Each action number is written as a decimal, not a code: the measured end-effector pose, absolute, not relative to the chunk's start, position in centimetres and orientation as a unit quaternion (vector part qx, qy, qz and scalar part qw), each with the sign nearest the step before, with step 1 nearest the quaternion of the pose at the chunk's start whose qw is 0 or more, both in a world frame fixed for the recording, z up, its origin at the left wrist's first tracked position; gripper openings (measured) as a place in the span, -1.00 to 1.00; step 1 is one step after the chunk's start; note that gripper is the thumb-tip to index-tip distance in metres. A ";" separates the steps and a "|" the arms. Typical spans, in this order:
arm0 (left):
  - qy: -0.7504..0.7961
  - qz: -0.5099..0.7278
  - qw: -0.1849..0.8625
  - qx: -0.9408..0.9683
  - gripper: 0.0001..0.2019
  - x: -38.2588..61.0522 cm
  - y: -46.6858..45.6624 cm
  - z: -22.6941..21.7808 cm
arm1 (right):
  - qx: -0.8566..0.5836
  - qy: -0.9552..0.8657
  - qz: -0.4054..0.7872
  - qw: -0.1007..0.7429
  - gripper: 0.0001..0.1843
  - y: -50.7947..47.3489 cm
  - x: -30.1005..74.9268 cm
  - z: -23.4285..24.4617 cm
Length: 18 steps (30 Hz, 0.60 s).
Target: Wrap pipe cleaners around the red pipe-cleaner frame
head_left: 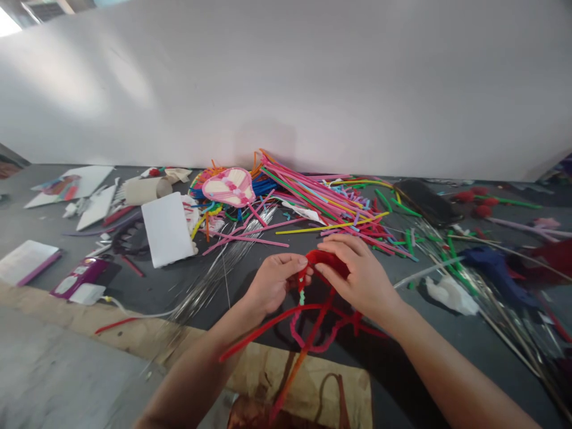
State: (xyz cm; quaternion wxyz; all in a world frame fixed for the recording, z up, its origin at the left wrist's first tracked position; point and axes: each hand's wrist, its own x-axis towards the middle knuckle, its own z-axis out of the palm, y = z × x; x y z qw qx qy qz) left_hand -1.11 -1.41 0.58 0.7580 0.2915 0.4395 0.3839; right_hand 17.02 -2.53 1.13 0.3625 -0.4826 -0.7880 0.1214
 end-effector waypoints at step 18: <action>0.373 0.373 0.819 0.228 -0.77 -1.6 -1.2 1.0 | -0.476 -0.837 0.023 0.271 -0.83 -3.8 16.0 1.7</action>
